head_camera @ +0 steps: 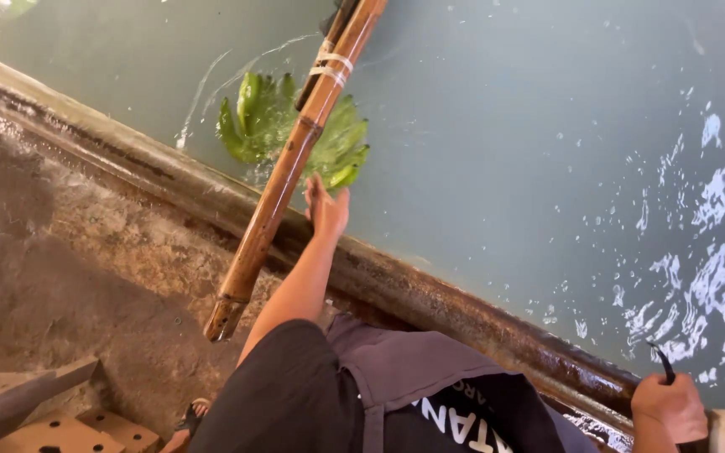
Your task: Washing and trimming bunches of green bananas in a large water tank.
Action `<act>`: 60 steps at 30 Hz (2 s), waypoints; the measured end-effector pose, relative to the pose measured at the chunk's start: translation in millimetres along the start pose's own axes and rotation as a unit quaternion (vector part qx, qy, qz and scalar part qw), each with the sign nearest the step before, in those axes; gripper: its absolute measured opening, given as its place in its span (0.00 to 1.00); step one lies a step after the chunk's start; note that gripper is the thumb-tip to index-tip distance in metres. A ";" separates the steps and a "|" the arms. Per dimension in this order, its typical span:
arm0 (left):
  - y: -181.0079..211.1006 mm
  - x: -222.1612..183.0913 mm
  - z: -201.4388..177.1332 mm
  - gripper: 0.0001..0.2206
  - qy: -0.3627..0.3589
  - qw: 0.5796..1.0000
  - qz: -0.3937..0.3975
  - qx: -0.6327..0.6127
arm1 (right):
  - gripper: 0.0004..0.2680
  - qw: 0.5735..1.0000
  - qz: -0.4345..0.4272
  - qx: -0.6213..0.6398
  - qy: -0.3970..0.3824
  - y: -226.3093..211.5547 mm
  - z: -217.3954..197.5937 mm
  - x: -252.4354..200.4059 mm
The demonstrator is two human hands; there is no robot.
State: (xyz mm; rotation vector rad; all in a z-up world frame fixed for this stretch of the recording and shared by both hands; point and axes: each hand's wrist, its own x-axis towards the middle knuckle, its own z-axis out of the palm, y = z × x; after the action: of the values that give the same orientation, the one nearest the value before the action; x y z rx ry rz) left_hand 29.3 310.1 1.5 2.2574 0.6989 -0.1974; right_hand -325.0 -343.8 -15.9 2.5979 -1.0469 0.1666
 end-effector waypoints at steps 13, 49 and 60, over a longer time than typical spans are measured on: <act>18.0 -85.3 -6.9 0.27 -0.095 0.950 0.131 0.266 | 0.09 0.996 0.014 0.074 -0.053 -12.5 -35.6 3.9; 0.8 -112.4 38.7 0.46 0.304 0.845 -0.415 -0.148 | 0.11 0.980 0.042 0.151 -0.126 -26.4 -52.7 14.2; -11.0 -95.5 55.5 0.48 0.320 0.846 -0.403 -0.143 | 0.11 0.983 0.040 0.062 -0.166 -23.3 -20.2 19.2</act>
State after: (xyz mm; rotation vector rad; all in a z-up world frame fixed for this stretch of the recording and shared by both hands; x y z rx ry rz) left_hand -52.9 236.7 -12.0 1.5916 1.8811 0.2748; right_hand -294.7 -333.6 1.3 2.7599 -1.2907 -0.1973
